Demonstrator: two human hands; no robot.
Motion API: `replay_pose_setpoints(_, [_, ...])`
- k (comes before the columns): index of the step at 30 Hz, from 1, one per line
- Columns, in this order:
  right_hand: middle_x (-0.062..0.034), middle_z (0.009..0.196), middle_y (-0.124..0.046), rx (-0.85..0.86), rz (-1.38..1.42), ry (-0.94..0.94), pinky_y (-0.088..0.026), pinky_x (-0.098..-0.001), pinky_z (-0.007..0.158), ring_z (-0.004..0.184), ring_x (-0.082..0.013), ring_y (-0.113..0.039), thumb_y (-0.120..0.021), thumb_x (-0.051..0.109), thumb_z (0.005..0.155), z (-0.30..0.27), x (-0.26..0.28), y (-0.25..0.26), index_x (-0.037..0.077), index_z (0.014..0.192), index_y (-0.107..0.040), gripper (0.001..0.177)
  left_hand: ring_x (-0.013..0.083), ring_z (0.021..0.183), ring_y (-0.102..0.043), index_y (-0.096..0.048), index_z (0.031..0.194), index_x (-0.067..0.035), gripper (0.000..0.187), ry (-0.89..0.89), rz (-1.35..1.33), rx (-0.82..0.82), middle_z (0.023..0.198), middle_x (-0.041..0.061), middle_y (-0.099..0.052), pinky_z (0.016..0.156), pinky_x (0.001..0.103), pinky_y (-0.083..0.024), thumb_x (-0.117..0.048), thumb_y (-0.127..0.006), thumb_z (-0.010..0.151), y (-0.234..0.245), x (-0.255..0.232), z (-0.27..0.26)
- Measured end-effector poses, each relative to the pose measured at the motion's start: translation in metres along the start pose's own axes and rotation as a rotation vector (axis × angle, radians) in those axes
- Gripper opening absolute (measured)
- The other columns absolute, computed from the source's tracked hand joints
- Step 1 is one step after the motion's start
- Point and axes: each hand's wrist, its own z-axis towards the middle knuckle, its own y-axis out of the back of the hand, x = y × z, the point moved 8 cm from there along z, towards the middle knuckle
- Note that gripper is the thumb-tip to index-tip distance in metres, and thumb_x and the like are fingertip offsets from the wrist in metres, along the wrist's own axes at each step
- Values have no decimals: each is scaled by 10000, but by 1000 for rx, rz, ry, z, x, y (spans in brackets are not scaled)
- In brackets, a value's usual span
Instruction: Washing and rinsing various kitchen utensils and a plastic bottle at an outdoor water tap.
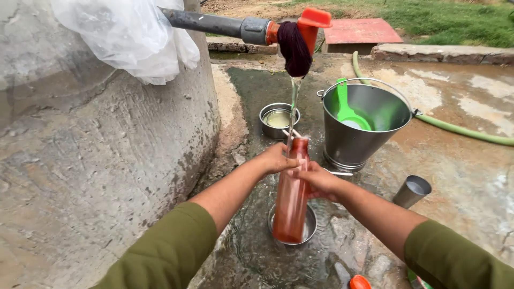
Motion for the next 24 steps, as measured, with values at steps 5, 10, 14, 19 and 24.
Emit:
replay_pose_setpoints(5, [-298,1204,-626,-115,-64,258,-600,-568,841,992,-396,-665,-814,439,937,34,9,45,-100,1341,-533,730,323,1209,-643,-504,1363,69,970,11,17,33,1331,260,-640,1025,404,-515,-510,-898,692,-15,14,4])
replay_pose_setpoints(10, [-127,1208,-651,134,-164,-124,-619,-537,841,998,-293,-712,-668,594,724,30,-36,21,129,1363,-432,825,335,1218,-632,-500,1387,44,912,-1,124,26,1327,248,-630,1024,393,-501,-494,-855,742,-12,-4,2])
replay_pose_setpoints(14, [-100,1236,-629,58,-218,-137,-596,-541,862,1034,-295,-699,-723,469,676,18,-17,14,193,1362,-356,825,328,1124,-746,-691,1252,52,758,-12,-37,103,1207,238,-776,957,403,-551,-470,-770,709,-30,8,17])
replay_pose_setpoints(19, [-216,1300,-580,-332,86,55,-616,-510,906,1099,-349,-691,-762,527,856,13,21,54,85,1445,-226,911,368,1249,-637,-466,1433,7,843,127,203,-10,1355,243,-643,1067,431,-478,-499,-737,816,-13,4,5])
replay_pose_setpoints(24, [-117,1170,-649,95,-268,-175,-593,-449,805,963,-299,-712,-662,578,762,9,-18,-1,260,1406,-321,795,376,1254,-615,-362,1468,79,1032,177,170,76,1396,289,-568,1033,447,-507,-620,-763,823,-21,38,20])
